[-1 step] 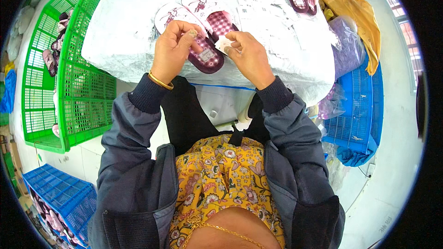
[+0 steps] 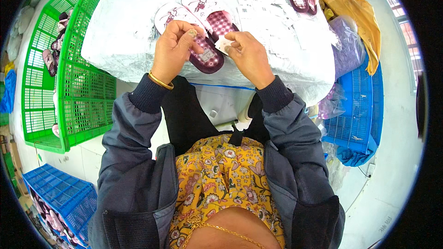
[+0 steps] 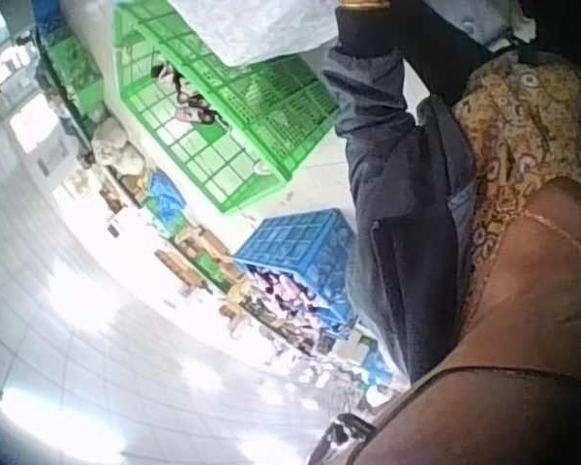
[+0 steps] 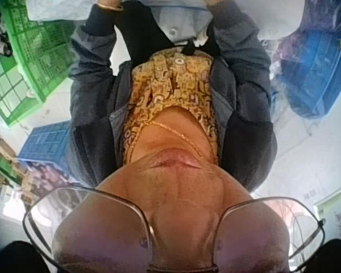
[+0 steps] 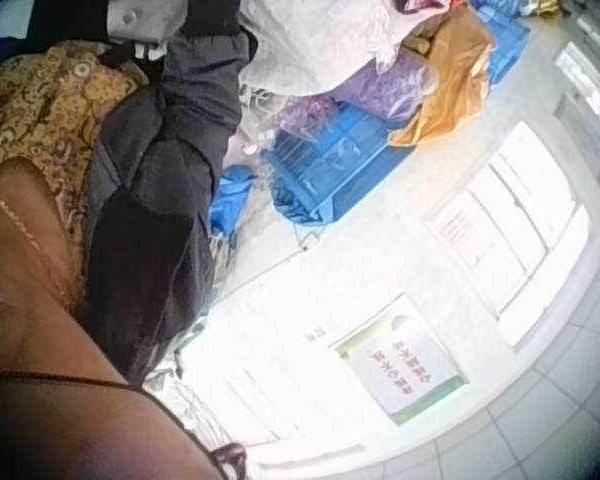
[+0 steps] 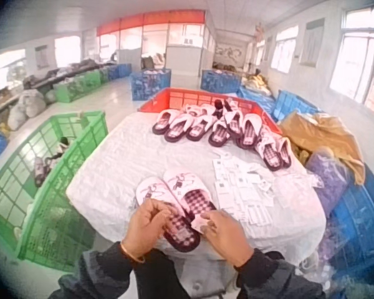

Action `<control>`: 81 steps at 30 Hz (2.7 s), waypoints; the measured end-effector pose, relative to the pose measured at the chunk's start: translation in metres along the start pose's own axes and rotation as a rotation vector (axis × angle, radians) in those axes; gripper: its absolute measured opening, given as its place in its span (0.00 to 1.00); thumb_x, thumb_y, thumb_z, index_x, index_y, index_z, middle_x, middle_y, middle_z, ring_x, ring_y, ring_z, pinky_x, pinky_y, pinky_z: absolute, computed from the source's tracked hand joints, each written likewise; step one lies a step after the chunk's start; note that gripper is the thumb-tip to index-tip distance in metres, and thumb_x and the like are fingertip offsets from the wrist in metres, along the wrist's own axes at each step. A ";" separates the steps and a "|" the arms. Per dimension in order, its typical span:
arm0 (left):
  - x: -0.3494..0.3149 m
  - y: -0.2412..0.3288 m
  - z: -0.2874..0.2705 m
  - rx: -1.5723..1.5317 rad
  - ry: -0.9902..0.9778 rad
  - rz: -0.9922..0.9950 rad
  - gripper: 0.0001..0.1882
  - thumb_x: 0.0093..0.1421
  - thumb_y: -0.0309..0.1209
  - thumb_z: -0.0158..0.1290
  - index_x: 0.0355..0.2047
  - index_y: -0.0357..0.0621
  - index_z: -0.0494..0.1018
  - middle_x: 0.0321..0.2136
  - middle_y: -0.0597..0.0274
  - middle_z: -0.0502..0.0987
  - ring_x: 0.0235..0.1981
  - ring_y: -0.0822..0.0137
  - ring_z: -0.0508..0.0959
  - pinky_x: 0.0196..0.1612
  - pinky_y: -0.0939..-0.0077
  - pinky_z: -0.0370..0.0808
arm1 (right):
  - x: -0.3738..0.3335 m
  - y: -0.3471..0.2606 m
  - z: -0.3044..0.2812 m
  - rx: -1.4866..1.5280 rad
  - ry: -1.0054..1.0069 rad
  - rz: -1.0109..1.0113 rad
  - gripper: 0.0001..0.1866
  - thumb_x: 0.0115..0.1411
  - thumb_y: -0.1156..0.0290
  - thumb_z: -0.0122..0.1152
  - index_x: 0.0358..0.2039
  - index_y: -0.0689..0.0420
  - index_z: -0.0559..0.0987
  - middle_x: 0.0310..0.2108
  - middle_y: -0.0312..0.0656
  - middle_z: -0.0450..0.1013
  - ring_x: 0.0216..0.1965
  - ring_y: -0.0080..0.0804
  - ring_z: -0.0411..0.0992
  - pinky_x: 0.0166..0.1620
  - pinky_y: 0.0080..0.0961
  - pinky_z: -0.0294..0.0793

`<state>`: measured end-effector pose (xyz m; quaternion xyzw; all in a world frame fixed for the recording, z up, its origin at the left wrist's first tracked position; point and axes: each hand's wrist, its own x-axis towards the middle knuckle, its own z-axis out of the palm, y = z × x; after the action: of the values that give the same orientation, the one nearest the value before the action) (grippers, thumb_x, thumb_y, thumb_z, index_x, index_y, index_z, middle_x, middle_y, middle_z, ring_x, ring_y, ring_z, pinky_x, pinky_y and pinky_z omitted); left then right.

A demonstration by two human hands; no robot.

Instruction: The person repeatedly picks up small white paper tags and attaches them to pairs of pink and maroon checkered slippers. They handle the slippers one pair at a time, affixing the tags to the upper part of each slipper before placing them back on the table.

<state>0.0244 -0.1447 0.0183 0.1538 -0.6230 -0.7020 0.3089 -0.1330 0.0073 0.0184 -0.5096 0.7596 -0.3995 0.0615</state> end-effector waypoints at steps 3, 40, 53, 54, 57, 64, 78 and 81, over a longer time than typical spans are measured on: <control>0.000 -0.008 0.001 0.020 -0.020 0.009 0.02 0.69 0.26 0.47 0.40 0.40 0.67 0.33 0.63 0.78 0.22 0.78 0.76 0.23 0.87 0.68 | 0.003 -0.002 0.001 -0.079 0.005 -0.010 0.11 0.53 0.72 0.65 0.38 0.55 0.81 0.36 0.44 0.76 0.35 0.43 0.76 0.38 0.36 0.75; 0.022 -0.013 0.017 0.506 -0.173 0.030 0.06 0.58 0.25 0.57 0.32 0.38 0.71 0.22 0.63 0.73 0.22 0.75 0.71 0.27 0.77 0.69 | 0.009 0.008 0.016 0.012 0.133 -0.153 0.07 0.52 0.71 0.69 0.33 0.54 0.81 0.33 0.37 0.75 0.32 0.36 0.76 0.35 0.28 0.75; 0.022 -0.028 0.013 0.519 -0.220 0.046 0.06 0.57 0.19 0.54 0.32 0.40 0.69 0.24 0.71 0.70 0.26 0.81 0.67 0.29 0.83 0.67 | 0.009 0.005 0.022 0.004 0.106 -0.225 0.04 0.55 0.72 0.65 0.31 0.53 0.79 0.29 0.38 0.72 0.31 0.38 0.74 0.34 0.32 0.74; 0.021 -0.030 0.013 0.527 -0.207 0.083 0.06 0.57 0.19 0.54 0.32 0.40 0.69 0.25 0.71 0.71 0.26 0.81 0.67 0.29 0.83 0.67 | 0.010 0.004 0.021 0.011 0.103 -0.215 0.04 0.55 0.72 0.65 0.31 0.53 0.79 0.29 0.38 0.73 0.31 0.38 0.74 0.34 0.32 0.74; 0.020 -0.030 0.015 0.514 -0.175 0.097 0.05 0.57 0.19 0.54 0.32 0.40 0.69 0.25 0.70 0.71 0.26 0.81 0.68 0.30 0.83 0.68 | 0.013 0.003 0.015 0.054 0.080 -0.199 0.04 0.55 0.73 0.65 0.32 0.54 0.80 0.29 0.39 0.74 0.31 0.38 0.74 0.34 0.31 0.74; 0.021 -0.035 0.015 0.463 -0.126 0.100 0.05 0.55 0.21 0.54 0.31 0.39 0.69 0.23 0.64 0.72 0.24 0.74 0.69 0.28 0.78 0.68 | 0.011 0.010 0.014 0.130 0.043 -0.126 0.05 0.54 0.74 0.65 0.33 0.54 0.81 0.31 0.40 0.75 0.31 0.38 0.75 0.35 0.29 0.74; 0.024 -0.032 0.012 0.399 -0.130 0.039 0.05 0.57 0.23 0.55 0.33 0.38 0.70 0.23 0.62 0.73 0.24 0.73 0.71 0.28 0.76 0.70 | 0.014 0.006 0.020 0.136 0.041 -0.022 0.05 0.53 0.72 0.68 0.31 0.55 0.82 0.27 0.40 0.74 0.28 0.34 0.74 0.31 0.30 0.72; 0.011 -0.020 0.019 0.287 -0.058 -0.007 0.07 0.61 0.20 0.54 0.39 0.36 0.70 0.30 0.68 0.72 0.29 0.79 0.72 0.31 0.83 0.70 | 0.016 0.005 0.014 0.179 0.025 0.035 0.06 0.54 0.71 0.69 0.31 0.57 0.81 0.26 0.42 0.74 0.27 0.34 0.73 0.31 0.30 0.72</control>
<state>-0.0003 -0.1364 0.0043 0.1782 -0.7250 -0.6111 0.2632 -0.1374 -0.0126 0.0109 -0.4839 0.7303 -0.4708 0.1042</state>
